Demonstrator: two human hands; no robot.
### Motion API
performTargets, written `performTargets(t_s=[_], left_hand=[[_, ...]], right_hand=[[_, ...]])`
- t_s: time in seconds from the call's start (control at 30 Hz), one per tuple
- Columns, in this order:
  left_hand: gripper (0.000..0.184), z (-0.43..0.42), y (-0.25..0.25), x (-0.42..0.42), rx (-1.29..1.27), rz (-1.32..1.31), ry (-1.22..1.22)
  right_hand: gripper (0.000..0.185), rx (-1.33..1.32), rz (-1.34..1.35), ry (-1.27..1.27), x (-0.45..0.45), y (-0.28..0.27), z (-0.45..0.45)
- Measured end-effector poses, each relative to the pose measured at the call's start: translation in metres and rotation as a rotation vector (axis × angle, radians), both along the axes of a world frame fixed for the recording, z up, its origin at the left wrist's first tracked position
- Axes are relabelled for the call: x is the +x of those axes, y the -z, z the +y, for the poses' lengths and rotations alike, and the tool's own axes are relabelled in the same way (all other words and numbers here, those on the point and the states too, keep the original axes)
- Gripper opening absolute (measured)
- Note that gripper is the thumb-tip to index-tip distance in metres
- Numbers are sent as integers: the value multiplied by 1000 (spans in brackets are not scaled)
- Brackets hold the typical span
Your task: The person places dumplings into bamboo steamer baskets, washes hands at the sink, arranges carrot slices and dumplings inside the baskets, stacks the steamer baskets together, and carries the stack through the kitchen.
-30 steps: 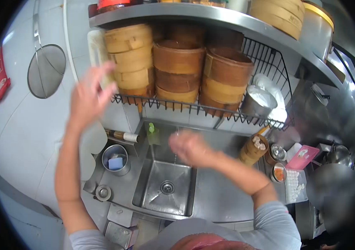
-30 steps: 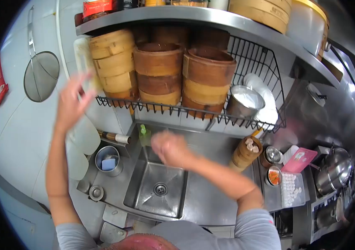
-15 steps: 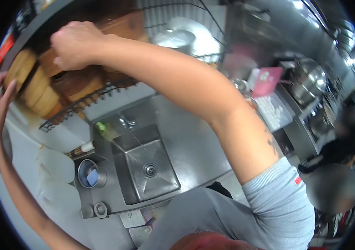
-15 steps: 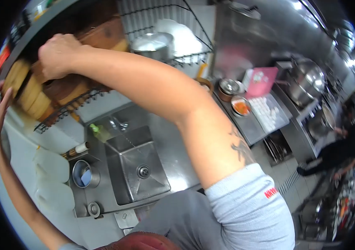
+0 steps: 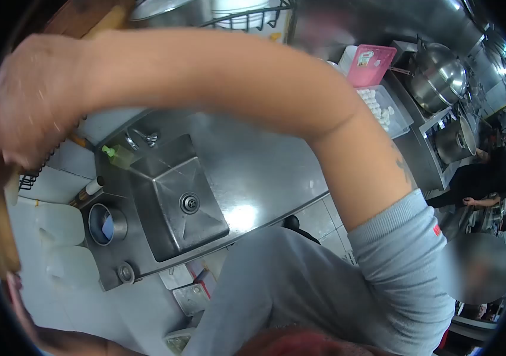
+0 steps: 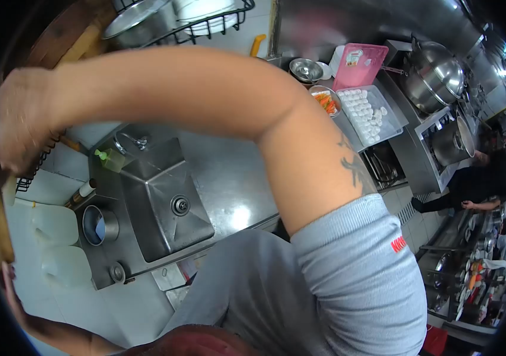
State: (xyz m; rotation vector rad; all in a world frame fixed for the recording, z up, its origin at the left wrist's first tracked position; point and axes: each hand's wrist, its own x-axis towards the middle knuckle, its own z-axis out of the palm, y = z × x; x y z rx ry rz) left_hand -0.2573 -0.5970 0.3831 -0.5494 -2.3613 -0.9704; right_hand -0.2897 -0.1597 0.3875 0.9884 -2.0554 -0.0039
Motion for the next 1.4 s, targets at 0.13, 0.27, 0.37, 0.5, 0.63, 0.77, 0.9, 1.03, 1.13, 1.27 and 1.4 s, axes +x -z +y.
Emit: performTargets(t_s=[0.13,0.27,0.37,0.5,0.63,0.77,0.9,1.03,1.13,1.27,1.4], left_hand=[[30,55,69,25,-281,-238,376],[37,187,212,21,-132,-537,572],[33,280,333,9,-279,-541,608],[28,390,453,15,-540,-547,571],[42,454,467,21,-698,-539,632],[57,428,314,5,-576,-360,824],[41,345,125,-12,-432,140,691],[37,260,12,-45,-214,295,294],[45,213,-29,-86,-213,497,146],[54,239,-49,-93,-182,296,318],[70,277,-64,-116,-364,378,388]], right_hand=[[19,-275,54,-170,104,80,51],[30,-576,-428,-164,171,212,113],[28,-660,-723,303,202,333,163],[25,-602,-782,709,224,445,235],[32,-414,-703,775,221,531,291],[44,-597,-919,774,248,458,283],[43,-1398,-1606,187,344,375,308],[47,-148,-1670,1362,481,559,309],[43,-427,-1822,1170,528,650,275],[39,-648,-1934,1081,539,682,237],[35,-660,-1948,1045,569,704,207]])
